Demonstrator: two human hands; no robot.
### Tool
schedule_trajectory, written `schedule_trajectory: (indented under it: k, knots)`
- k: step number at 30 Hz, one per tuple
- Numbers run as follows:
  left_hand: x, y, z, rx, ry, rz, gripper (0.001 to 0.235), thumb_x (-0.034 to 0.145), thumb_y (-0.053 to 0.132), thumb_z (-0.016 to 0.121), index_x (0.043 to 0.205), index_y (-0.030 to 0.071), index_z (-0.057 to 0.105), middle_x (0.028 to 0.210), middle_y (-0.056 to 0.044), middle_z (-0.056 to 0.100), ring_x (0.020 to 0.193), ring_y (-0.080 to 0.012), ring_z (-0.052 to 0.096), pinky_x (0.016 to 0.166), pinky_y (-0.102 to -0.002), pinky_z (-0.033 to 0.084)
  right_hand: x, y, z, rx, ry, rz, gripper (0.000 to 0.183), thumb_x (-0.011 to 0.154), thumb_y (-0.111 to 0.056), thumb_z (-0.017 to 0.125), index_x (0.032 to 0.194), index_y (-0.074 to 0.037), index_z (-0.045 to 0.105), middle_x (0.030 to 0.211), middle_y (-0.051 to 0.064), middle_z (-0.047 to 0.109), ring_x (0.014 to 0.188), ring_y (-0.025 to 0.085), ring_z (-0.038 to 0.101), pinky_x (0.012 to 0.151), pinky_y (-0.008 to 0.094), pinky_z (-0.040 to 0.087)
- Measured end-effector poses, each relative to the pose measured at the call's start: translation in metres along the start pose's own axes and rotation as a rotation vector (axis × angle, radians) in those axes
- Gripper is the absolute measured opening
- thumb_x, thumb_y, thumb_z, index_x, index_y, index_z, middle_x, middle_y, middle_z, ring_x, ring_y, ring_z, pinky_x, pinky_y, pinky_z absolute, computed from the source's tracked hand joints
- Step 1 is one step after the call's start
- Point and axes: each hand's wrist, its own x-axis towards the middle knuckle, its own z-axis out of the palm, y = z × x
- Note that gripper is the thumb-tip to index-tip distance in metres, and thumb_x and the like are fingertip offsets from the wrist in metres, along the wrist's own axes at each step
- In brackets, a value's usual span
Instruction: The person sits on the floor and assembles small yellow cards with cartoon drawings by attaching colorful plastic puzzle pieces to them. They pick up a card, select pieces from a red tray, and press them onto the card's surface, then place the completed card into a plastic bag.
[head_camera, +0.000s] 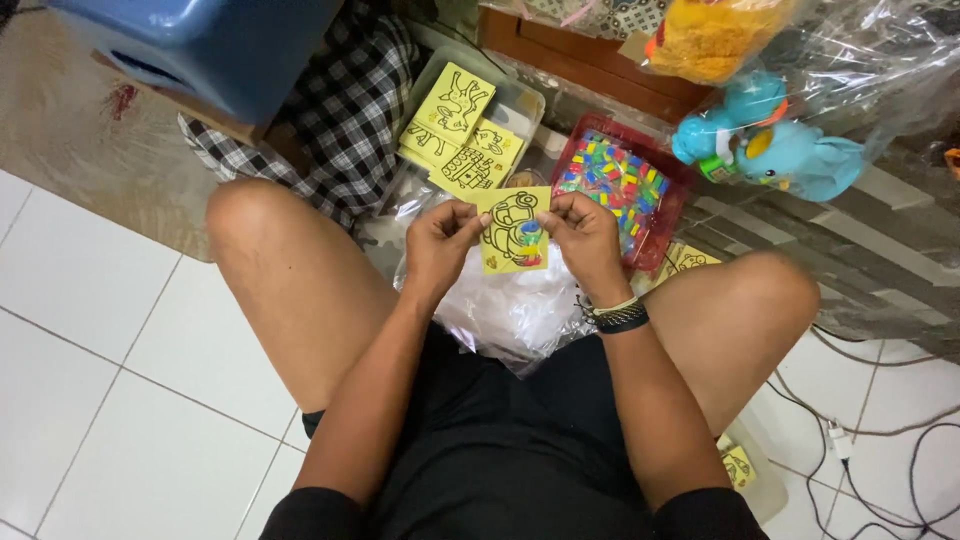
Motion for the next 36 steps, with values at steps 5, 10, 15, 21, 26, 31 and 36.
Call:
schedule_trajectory:
  k: [5,10,15,21,26,31,36]
  knots:
    - [-0.002,0.009,0.002,-0.02,-0.068,0.008,0.015,0.089,0.01,0.083,0.1,0.001,0.077,0.075,-0.016,0.075,0.068,-0.02,0.073,0.067,-0.032,0.061,0.005,-0.006,-0.007,-0.036,0.096,-0.062,0.011,0.092,-0.002,0.079,0.093,-0.004,0.069,0.061,0.003,0.057,0.051,0.008,0.056,0.05,0.021,0.046]
    - [-0.003,0.02,-0.003,0.133,-0.02,0.037,0.008,0.092,0.003,0.078,0.101,0.002,0.076,0.081,-0.02,0.074,0.073,-0.0255,0.072,0.071,-0.04,0.063,0.009,-0.033,-0.044,-0.298,0.334,-0.205,0.02,0.09,-0.012,0.086,0.082,-0.01,0.067,0.064,0.003,0.06,0.061,0.015,0.054,0.066,0.03,0.048]
    - [-0.005,0.027,-0.013,0.18,-0.237,-0.03,0.011,0.1,0.006,0.067,0.11,0.0,0.069,0.093,-0.008,0.071,0.083,-0.0134,0.066,0.082,-0.025,0.059,-0.072,-0.078,-0.158,0.129,0.607,-0.202,0.01,0.097,-0.002,0.07,0.106,-0.006,0.067,0.094,0.001,0.068,0.079,0.007,0.057,0.075,0.021,0.048]
    - [-0.032,0.058,0.024,0.326,-0.364,-0.149,0.018,0.102,0.013,0.067,0.118,0.004,0.067,0.102,-0.003,0.071,0.093,-0.0087,0.067,0.089,-0.02,0.058,-0.275,-0.011,-0.301,0.036,1.23,-0.061,0.011,0.098,0.001,0.067,0.102,-0.009,0.066,0.093,0.003,0.073,0.069,0.008,0.054,0.062,0.023,0.043]
    - [-0.032,0.041,0.024,0.393,-0.405,-0.185,0.018,0.104,0.013,0.066,0.121,0.007,0.065,0.107,-0.003,0.071,0.095,-0.0096,0.068,0.092,-0.023,0.059,-0.433,0.066,-0.37,0.009,1.605,-0.01,0.015,0.099,0.004,0.065,0.099,-0.011,0.066,0.091,0.005,0.077,0.061,0.009,0.051,0.052,0.024,0.039]
    - [-0.033,0.034,0.014,0.414,-0.379,-0.243,0.021,0.107,0.016,0.059,0.126,0.006,0.061,0.114,-0.006,0.069,0.103,-0.0136,0.069,0.097,-0.027,0.061,-0.552,0.184,-0.323,0.225,1.814,0.232,0.028,0.094,0.011,0.067,0.085,-0.015,0.061,0.078,0.0,0.066,0.054,0.009,0.045,0.045,0.025,0.035]
    - [-0.035,0.032,0.014,0.446,-0.404,-0.225,0.02,0.109,0.018,0.059,0.125,0.008,0.062,0.114,-0.005,0.069,0.102,-0.0126,0.067,0.096,-0.028,0.059,-0.539,0.232,-0.238,0.213,1.644,0.698,0.021,0.091,0.007,0.071,0.096,-0.013,0.067,0.091,0.001,0.071,0.075,0.01,0.062,0.065,0.023,0.05]
